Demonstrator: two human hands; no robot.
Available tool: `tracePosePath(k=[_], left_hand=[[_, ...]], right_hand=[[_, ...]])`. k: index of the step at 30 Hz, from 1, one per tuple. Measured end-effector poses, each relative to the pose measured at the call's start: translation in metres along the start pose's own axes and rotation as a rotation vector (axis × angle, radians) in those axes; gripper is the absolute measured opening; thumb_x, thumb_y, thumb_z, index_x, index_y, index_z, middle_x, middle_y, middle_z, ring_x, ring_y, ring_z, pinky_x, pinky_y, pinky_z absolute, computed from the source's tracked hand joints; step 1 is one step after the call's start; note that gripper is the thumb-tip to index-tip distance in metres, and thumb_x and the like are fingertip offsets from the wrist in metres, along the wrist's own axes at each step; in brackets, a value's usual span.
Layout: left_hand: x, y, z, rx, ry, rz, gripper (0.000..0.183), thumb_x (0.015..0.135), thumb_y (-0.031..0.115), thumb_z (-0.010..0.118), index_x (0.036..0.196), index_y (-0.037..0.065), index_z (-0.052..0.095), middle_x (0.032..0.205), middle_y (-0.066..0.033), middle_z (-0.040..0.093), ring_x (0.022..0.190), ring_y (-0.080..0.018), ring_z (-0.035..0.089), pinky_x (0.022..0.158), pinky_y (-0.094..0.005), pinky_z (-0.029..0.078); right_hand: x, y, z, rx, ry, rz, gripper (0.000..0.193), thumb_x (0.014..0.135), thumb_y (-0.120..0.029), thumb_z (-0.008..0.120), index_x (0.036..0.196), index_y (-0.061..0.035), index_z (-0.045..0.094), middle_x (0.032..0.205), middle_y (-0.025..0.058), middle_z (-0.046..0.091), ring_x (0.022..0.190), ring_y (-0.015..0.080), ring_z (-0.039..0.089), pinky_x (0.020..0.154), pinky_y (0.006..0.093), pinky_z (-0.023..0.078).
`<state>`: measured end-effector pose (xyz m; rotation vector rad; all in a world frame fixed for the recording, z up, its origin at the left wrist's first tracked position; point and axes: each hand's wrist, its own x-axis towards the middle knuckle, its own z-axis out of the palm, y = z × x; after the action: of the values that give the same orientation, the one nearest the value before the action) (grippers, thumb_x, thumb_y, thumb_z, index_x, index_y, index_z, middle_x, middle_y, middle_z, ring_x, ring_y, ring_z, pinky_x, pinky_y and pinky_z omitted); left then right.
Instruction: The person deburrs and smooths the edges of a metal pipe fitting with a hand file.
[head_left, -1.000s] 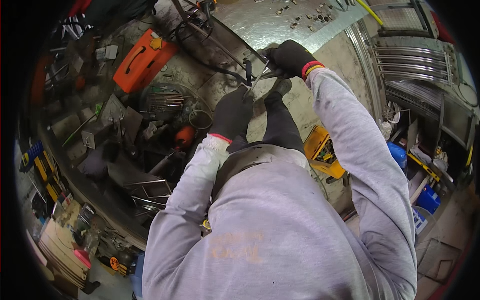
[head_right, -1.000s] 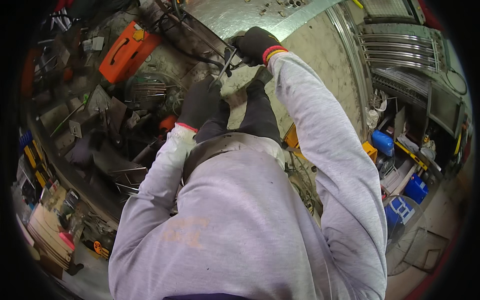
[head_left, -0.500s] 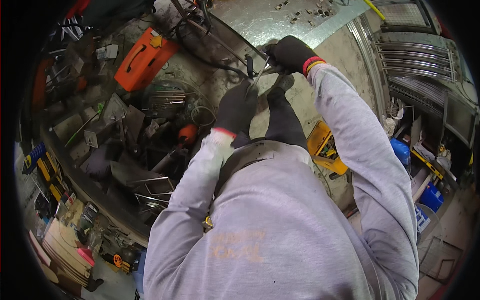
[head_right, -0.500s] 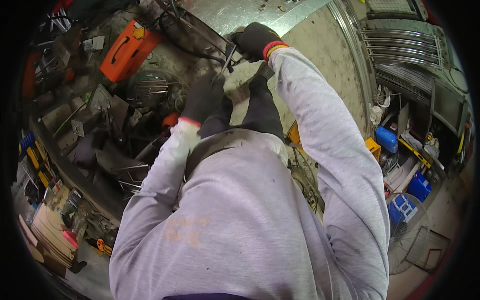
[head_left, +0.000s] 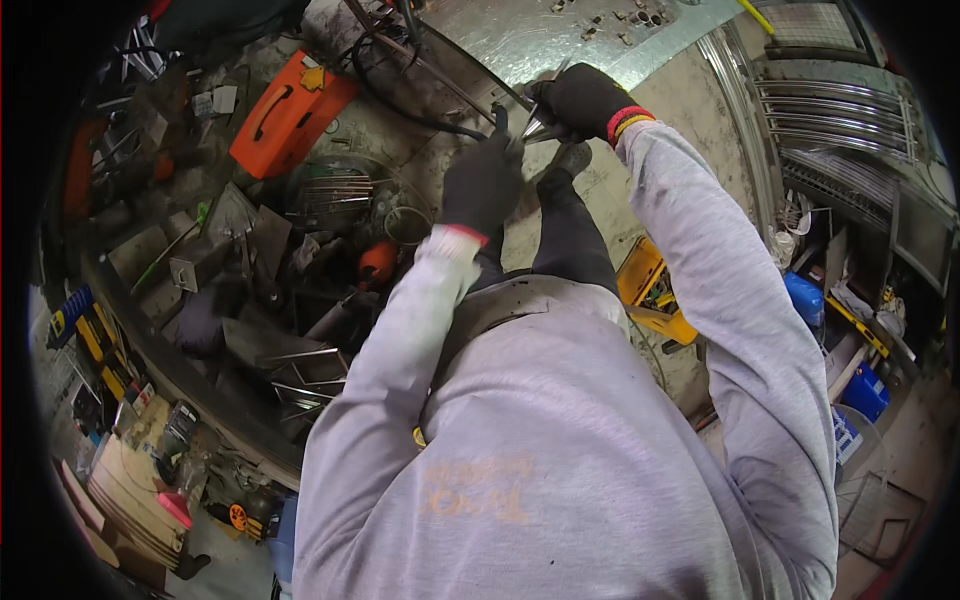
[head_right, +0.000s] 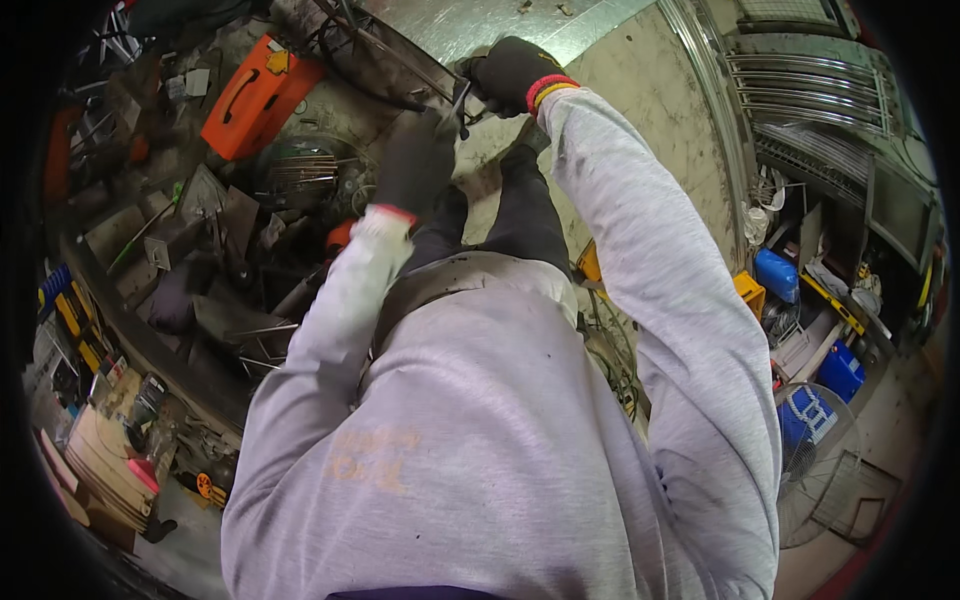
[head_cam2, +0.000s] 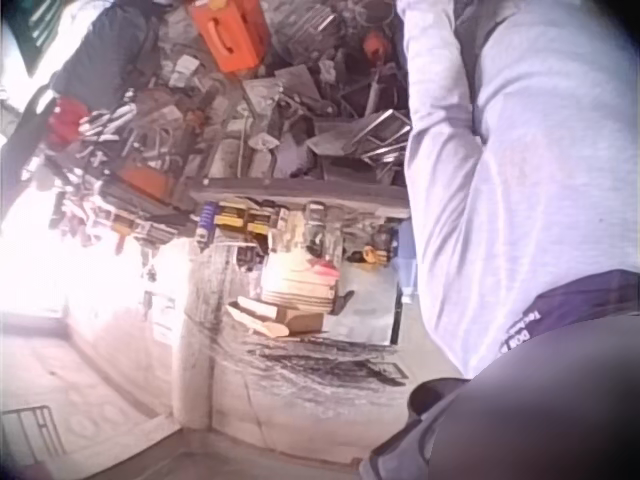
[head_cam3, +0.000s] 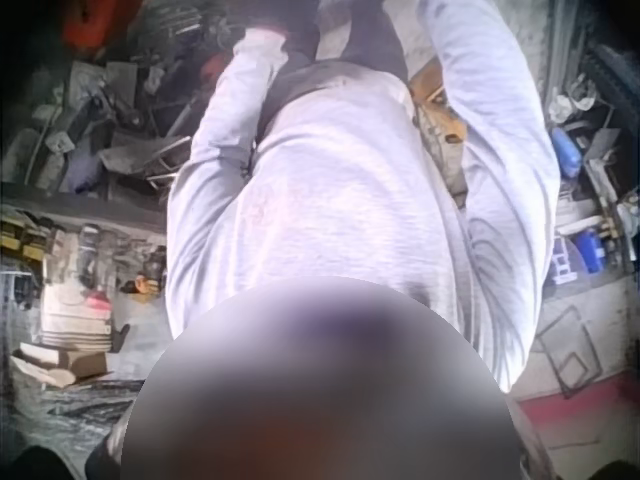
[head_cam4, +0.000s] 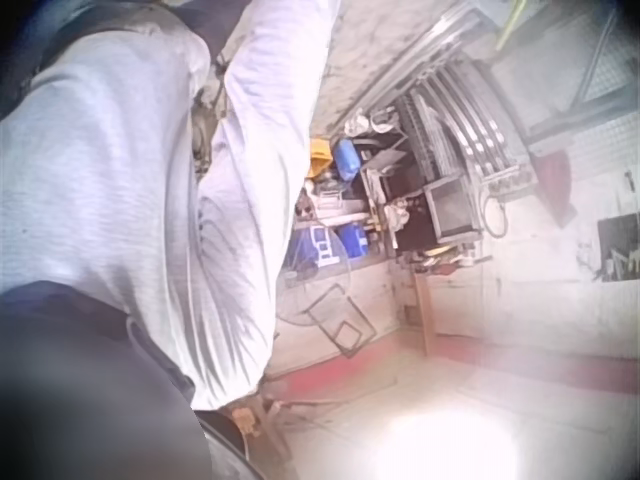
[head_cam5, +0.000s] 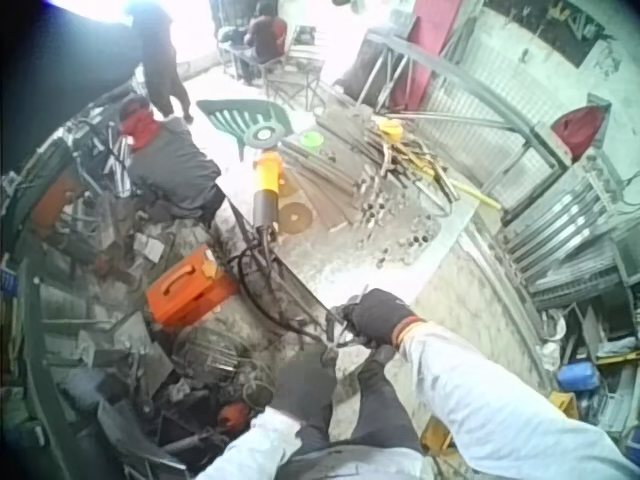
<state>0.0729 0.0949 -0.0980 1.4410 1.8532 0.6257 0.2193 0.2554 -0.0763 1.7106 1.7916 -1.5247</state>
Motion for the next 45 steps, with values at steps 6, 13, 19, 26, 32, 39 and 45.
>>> tracePosePath(k=[6,13,19,26,32,39,45], left_hand=[[0.024,0.0,0.015,0.058,0.036,0.044,0.029,0.098,0.031,0.06,0.107,0.004,0.069,0.091,-0.024,0.072,0.088,-0.045,0.07,0.075,-0.0565,0.052],[-0.013,-0.032,0.005,-0.306,-0.072,-0.061,0.028,0.098,0.03,0.065,0.098,0.002,0.069,0.077,-0.026,0.067,0.075,-0.0488,0.066,0.07,-0.0558,0.049],[0.021,0.005,0.012,0.078,-0.032,0.011,0.03,0.099,0.033,0.061,0.103,0.005,0.07,0.098,-0.0254,0.071,0.095,-0.0481,0.067,0.081,-0.0576,0.051],[-0.016,-0.01,-0.001,-0.208,-0.069,-0.064,0.03,0.1,0.031,0.059,0.104,0.002,0.066,0.096,-0.0266,0.07,0.094,-0.0487,0.066,0.081,-0.0573,0.05],[0.037,0.009,0.011,0.101,0.009,0.01,0.026,0.098,0.03,0.059,0.103,0.006,0.069,0.095,-0.0248,0.071,0.094,-0.0459,0.068,0.08,-0.0568,0.051],[-0.009,-0.006,0.006,-0.135,-0.119,-0.102,0.029,0.101,0.033,0.059,0.113,0.009,0.071,0.098,-0.0219,0.073,0.094,-0.0437,0.07,0.082,-0.0562,0.053],[0.045,0.014,0.011,0.113,-0.026,0.025,0.029,0.096,0.031,0.062,0.106,0.005,0.07,0.094,-0.0244,0.073,0.092,-0.0454,0.071,0.08,-0.0557,0.053]], right_hand=[[0.006,0.002,0.001,-0.088,-0.026,-0.024,0.045,0.1,-0.039,0.062,0.076,-0.0032,0.072,0.065,0.0086,0.07,0.052,0.0192,0.067,0.055,0.0333,0.054],[-0.004,-0.018,0.005,-0.203,-0.085,-0.01,0.031,0.106,-0.026,0.054,0.096,-0.0043,0.073,0.071,0.0065,0.074,0.059,0.0147,0.072,0.056,0.0307,0.058],[0.009,0.004,-0.006,-0.206,0.0,-0.134,0.037,0.106,-0.032,0.053,0.093,-0.0059,0.076,0.07,0.0073,0.074,0.055,0.0161,0.071,0.056,0.0333,0.057],[-0.008,-0.014,-0.003,-0.057,-0.026,-0.016,0.045,0.104,-0.04,0.06,0.087,-0.0025,0.076,0.068,0.0082,0.073,0.053,0.0179,0.069,0.053,0.034,0.056],[-0.016,-0.022,-0.012,0.045,0.01,0.071,0.053,0.103,-0.051,0.063,0.083,-0.0037,0.075,0.066,0.007,0.071,0.051,0.0179,0.067,0.052,0.0332,0.054],[-0.01,-0.021,-0.014,0.058,0.009,0.142,0.049,0.104,-0.045,0.059,0.081,-0.0045,0.076,0.069,0.008,0.073,0.054,0.0185,0.069,0.053,0.0374,0.054],[0.015,0.001,-0.017,-0.336,-0.082,-0.065,0.035,0.106,-0.031,0.053,0.097,-0.0071,0.077,0.079,0.0076,0.076,0.062,0.0172,0.073,0.056,0.0357,0.057]])
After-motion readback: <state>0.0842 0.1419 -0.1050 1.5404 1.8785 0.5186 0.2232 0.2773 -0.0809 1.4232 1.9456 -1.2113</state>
